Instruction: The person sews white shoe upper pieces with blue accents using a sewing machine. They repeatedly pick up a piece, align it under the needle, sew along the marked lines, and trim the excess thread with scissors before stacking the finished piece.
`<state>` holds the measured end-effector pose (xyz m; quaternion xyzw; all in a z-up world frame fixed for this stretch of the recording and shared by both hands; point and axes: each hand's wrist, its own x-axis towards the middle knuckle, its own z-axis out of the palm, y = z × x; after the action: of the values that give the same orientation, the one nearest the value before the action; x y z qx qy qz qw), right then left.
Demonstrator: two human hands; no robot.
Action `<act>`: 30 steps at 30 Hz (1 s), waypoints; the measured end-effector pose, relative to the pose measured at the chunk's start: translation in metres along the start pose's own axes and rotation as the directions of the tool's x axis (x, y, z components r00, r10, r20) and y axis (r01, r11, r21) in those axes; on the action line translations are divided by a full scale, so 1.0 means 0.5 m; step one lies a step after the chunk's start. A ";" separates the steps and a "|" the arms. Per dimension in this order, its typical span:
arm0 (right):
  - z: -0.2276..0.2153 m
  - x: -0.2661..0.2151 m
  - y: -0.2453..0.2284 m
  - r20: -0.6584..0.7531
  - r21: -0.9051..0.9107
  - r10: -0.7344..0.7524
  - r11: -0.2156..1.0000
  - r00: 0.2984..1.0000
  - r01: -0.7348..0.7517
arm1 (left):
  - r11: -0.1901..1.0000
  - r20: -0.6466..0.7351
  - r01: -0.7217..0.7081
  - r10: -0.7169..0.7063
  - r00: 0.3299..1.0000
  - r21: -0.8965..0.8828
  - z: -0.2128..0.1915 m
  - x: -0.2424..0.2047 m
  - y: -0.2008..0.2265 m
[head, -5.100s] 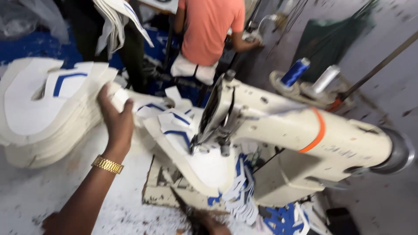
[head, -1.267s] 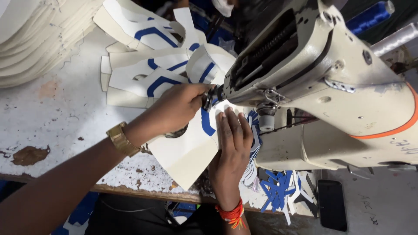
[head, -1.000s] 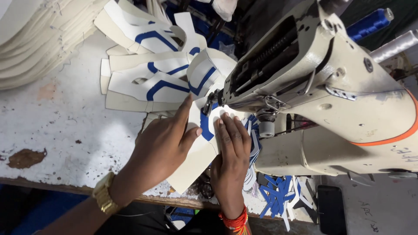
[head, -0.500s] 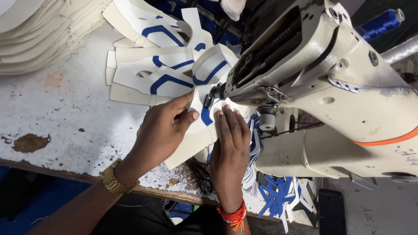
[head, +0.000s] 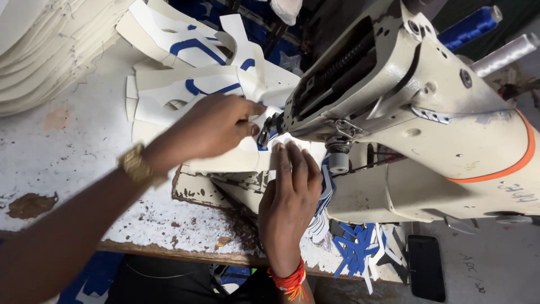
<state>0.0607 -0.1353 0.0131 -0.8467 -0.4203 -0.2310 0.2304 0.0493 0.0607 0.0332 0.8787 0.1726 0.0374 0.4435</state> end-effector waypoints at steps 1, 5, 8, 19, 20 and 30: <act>-0.003 -0.003 -0.002 -0.005 -0.015 0.006 1.000 1.000 -0.006 | 0.996 0.096 0.049 -0.055 0.994 0.069 -0.006 0.020 -0.004; -0.003 -0.012 -0.011 -0.009 -0.035 -0.001 0.999 1.000 0.001 | 0.953 0.087 -0.301 0.297 0.951 0.027 -0.002 0.091 -0.035; 0.001 -0.006 -0.012 -0.007 -0.053 0.020 0.998 1.000 -0.020 | 0.974 0.267 -0.177 0.134 0.954 0.143 -0.039 0.077 0.008; 0.043 0.008 0.040 0.036 0.079 0.008 0.997 0.999 -0.010 | 0.978 0.196 0.018 -0.059 0.979 0.206 -0.024 0.020 -0.004; 0.031 0.010 0.040 0.018 0.083 0.011 0.996 1.000 -0.013 | 0.975 0.191 0.009 -0.053 0.980 0.220 0.005 0.013 -0.036; -0.141 -0.112 0.299 0.026 0.239 0.097 0.966 0.995 -0.100 | 0.967 -0.766 -0.116 -0.102 0.634 -0.225 0.277 -0.222 -0.208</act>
<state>0.1389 -0.2912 0.0065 -0.8340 -0.4042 -0.1608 0.3395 -0.0525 -0.0259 -0.1231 0.7145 0.3357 0.4330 0.4350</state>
